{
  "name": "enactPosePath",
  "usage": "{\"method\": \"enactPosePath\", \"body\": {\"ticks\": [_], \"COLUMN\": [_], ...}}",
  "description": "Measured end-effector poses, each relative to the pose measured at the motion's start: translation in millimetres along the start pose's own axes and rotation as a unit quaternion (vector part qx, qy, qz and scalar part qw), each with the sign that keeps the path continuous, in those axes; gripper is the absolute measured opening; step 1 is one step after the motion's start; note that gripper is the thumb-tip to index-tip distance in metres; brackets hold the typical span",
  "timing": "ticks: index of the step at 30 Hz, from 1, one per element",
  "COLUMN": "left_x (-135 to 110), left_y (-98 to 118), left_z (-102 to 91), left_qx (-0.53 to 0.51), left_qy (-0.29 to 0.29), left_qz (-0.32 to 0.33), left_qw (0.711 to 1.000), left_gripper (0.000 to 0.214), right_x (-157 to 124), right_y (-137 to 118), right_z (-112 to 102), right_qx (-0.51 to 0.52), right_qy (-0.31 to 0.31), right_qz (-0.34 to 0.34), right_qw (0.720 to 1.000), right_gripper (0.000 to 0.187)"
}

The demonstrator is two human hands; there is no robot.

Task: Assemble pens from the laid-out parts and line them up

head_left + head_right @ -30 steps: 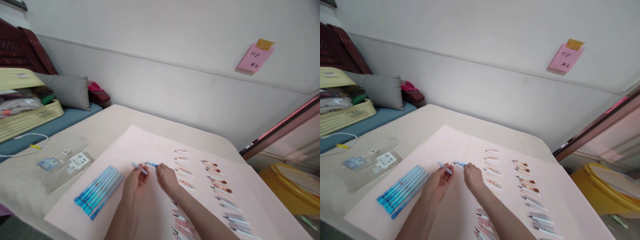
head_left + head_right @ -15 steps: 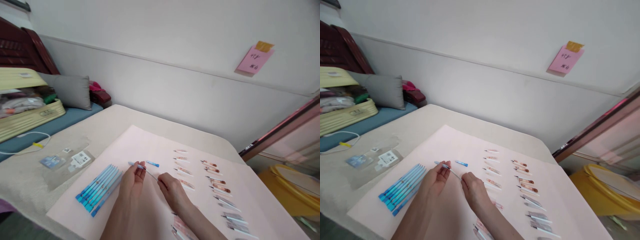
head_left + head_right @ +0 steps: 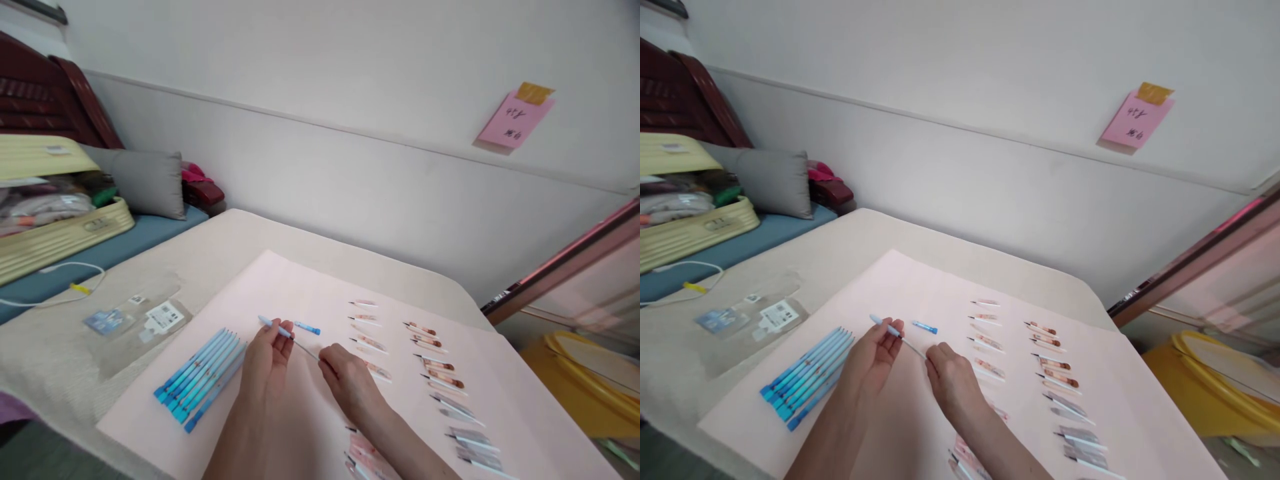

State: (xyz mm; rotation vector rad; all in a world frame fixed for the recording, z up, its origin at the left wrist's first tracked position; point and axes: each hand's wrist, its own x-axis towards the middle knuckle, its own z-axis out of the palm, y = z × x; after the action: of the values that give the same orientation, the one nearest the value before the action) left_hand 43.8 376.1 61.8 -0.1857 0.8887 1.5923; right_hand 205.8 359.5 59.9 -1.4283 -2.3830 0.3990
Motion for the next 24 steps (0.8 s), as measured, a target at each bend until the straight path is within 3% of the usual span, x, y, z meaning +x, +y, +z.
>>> {"method": "enactPosePath", "body": {"ticks": [6, 10, 14, 24], "left_x": [-8.0, -10.0, -7.1, -7.3], "left_y": [-11.1, -18.9, -18.4, -19.5], "left_z": [1.3, 0.6, -3.6, -5.5], "left_qx": [0.045, 0.060, 0.082, 0.060], "left_qy": [-0.043, -0.069, -0.070, -0.042], "left_qz": [-0.029, -0.046, -0.048, -0.041], "left_qw": [0.998, 0.995, 0.993, 0.997], "left_gripper": [0.008, 0.010, 0.010, 0.011], "right_x": [6.9, 15.5, 21.1, 14.6], "right_y": [-10.4, -15.9, -20.3, -21.6], "right_z": [-3.0, -1.0, 4.4, 9.3], "right_qx": [-0.006, 0.042, 0.088, 0.095], "right_qy": [0.017, 0.057, 0.089, 0.072], "right_qz": [0.005, 0.000, 0.015, 0.010], "right_qw": [1.000, 0.998, 0.992, 0.993], "right_gripper": [0.016, 0.018, 0.019, 0.021]}}
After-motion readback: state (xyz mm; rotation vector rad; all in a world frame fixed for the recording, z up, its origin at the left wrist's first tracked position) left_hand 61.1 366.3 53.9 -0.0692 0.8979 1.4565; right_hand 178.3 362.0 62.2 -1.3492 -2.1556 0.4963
